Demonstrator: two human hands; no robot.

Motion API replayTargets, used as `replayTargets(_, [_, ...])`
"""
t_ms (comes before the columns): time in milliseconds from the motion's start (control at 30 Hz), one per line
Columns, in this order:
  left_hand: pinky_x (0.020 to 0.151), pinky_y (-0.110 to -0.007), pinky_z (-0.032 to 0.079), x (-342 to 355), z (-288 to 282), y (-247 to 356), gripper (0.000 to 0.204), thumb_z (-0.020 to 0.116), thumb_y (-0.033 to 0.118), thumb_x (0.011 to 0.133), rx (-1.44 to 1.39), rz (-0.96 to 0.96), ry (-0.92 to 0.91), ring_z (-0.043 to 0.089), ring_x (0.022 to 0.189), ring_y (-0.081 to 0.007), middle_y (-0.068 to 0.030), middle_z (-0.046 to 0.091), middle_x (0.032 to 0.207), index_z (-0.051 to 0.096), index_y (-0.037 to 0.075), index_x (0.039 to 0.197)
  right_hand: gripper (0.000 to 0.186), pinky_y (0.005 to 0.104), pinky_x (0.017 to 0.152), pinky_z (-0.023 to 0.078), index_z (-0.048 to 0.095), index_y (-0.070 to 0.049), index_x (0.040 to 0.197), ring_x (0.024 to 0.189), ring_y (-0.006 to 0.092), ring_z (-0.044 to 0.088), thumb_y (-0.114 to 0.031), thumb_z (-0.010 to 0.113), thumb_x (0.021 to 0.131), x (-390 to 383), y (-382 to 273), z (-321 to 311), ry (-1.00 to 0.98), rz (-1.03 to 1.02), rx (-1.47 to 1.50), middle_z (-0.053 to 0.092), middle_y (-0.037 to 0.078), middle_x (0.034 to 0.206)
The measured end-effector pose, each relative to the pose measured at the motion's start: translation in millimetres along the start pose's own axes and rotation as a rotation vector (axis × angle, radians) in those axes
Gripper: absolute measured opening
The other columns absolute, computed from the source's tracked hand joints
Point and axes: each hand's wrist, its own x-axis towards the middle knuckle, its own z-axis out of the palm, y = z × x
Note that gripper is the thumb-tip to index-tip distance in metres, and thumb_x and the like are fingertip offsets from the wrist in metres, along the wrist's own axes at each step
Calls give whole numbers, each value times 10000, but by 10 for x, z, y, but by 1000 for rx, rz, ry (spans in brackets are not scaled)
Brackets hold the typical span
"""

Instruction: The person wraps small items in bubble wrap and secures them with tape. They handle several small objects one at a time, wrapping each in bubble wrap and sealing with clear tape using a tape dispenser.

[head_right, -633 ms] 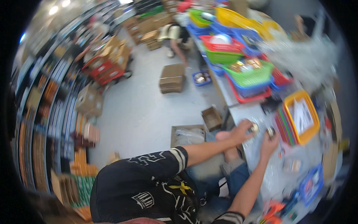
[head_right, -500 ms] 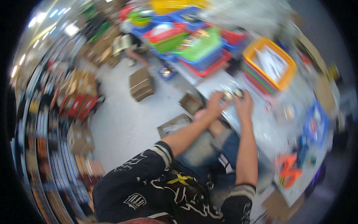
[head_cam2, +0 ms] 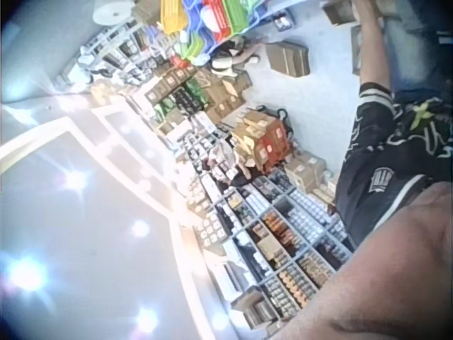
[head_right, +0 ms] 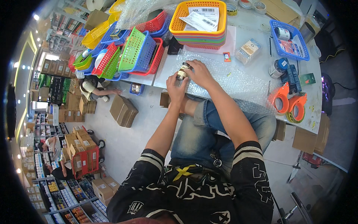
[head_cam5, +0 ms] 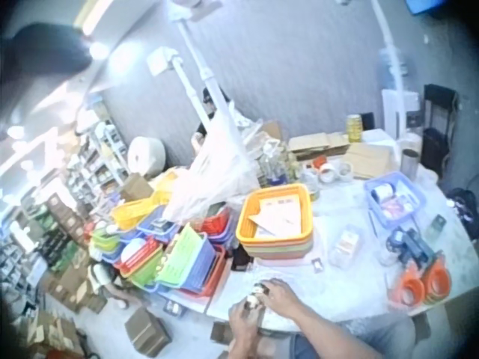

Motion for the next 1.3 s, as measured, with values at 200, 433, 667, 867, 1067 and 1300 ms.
replayTargets(200, [896, -414, 515, 100, -66, -63, 549, 858, 291, 859, -80, -39, -60, 645, 976, -316, -146, 720, 1064, 710, -18, 1289, 611, 481, 1035, 490, 637, 17, 1374, 1173, 433, 630, -325, 765, 885, 42, 44, -48, -78, 23, 52, 684, 248, 1220])
replayTargets(433, [768, -376, 543, 463, -304, -210, 439, 573, 329, 1072, -489, -439, -148, 666, 803, -201, -182, 735, 885, 745, -52, 1207, 985, 507, 1067, 428, 514, -4, 1503, 1261, 399, 590, -531, 858, 745, -7, -254, -38, -174, 23, -315, 630, 225, 1343])
replayTargets(667, [829, -470, 560, 881, -100, -399, 371, 770, 333, 900, 72, -191, -154, 723, 870, -409, -244, 745, 926, 758, -27, 990, 965, 509, 1039, 426, 534, -8, 1459, 1245, 379, 596, -502, 875, 703, -12, -273, 74, -143, -5, -389, 630, 200, 1328])
replayTargets(867, [842, -475, 563, 1084, 140, -387, 362, 839, 314, 812, 115, -272, -342, 727, 928, -423, -244, 749, 940, 746, -8, 950, 933, 496, 1048, 413, 527, -10, 1423, 1228, 369, 584, -415, 875, 658, -33, -177, 55, -84, 6, -320, 630, 194, 1298])
replayTargets(1067, [705, -401, 549, 1104, 114, -756, 314, 839, 245, 833, -180, -381, -263, 708, 758, -264, -136, 745, 836, 763, -11, 998, 937, 495, 1055, 409, 521, -21, 1443, 1241, 364, 579, -410, 885, 672, -17, -300, 101, -91, 0, -316, 632, 184, 1322])
replayTargets(1300, [592, -283, 469, 1078, -64, -514, 269, 740, 140, 935, -359, -436, -481, 595, 680, -99, -19, 705, 849, 780, -5, 1158, 961, 485, 1067, 406, 508, -24, 1471, 1253, 361, 578, -419, 893, 684, -37, -220, 114, -61, -47, -303, 630, 188, 1344])
